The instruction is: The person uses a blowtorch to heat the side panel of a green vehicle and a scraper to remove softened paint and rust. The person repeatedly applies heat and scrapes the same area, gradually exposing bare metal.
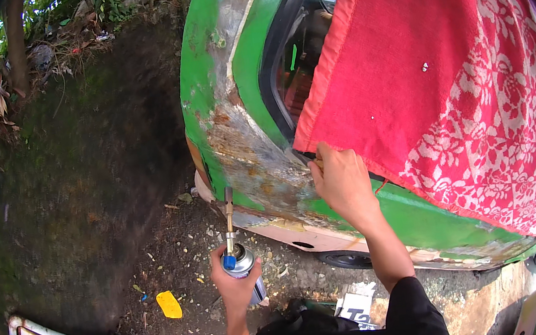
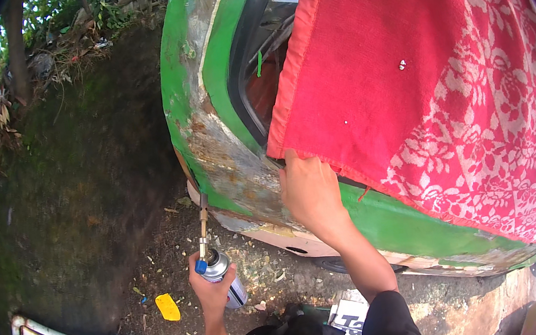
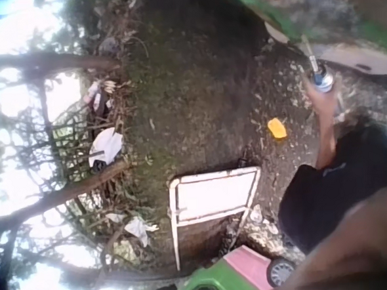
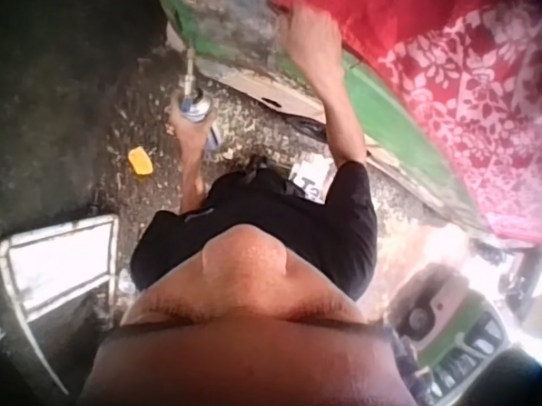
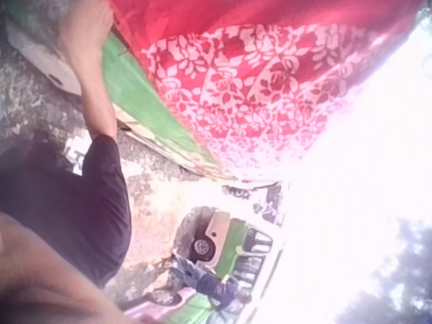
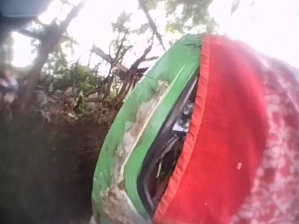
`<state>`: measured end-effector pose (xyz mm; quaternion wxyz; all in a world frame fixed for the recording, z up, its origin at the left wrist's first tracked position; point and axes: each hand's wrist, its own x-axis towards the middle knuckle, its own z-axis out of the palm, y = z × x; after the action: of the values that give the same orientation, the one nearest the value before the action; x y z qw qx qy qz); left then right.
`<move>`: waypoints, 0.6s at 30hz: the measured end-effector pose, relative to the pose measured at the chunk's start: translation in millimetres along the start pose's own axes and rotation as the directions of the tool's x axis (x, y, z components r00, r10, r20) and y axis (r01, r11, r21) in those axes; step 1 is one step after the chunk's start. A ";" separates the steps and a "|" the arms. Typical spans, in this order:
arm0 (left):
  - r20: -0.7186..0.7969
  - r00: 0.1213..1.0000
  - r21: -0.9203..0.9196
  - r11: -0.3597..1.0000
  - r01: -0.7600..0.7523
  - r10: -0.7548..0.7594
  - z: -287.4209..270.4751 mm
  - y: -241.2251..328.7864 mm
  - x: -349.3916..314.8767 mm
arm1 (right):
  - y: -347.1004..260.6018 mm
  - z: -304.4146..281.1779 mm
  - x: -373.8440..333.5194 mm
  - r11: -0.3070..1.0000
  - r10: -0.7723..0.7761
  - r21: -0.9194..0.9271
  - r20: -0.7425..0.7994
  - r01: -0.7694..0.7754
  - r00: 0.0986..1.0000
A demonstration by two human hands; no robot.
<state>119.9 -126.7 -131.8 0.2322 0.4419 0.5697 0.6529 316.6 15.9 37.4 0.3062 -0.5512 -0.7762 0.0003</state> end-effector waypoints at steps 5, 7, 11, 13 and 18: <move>0.043 0.998 -0.006 0.999 0.034 -0.034 9.3 -3.2 0.7 | 11.0 8.3 2.3 0.997 -0.041 -0.059 0.022 0.042 0.999; 0.047 0.999 -0.014 1.000 0.027 -0.026 8.7 -3.7 -1.6 | 6.9 4.3 -1.2 0.997 -0.031 -0.067 0.028 0.033 0.999; 0.050 0.998 0.018 0.999 0.030 -0.031 6.0 -2.3 -1.8 | 0.1 7.3 -4.7 0.986 -0.013 -0.165 0.074 0.025 0.997; 0.050 0.998 0.015 0.999 0.046 -0.047 5.7 -2.1 -2.8 | -0.6 10.8 -5.3 0.980 -0.025 -0.193 0.095 0.043 0.995; 0.041 0.999 0.007 1.000 0.020 -0.020 6.1 1.8 0.5 | 3.7 0.2 -8.4 0.983 -0.042 -0.178 0.043 0.049 0.998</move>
<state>125.1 -123.4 -130.2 0.2487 0.4503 0.5713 0.6395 321.4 10.2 31.9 0.2403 -0.5584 -0.7913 -0.0658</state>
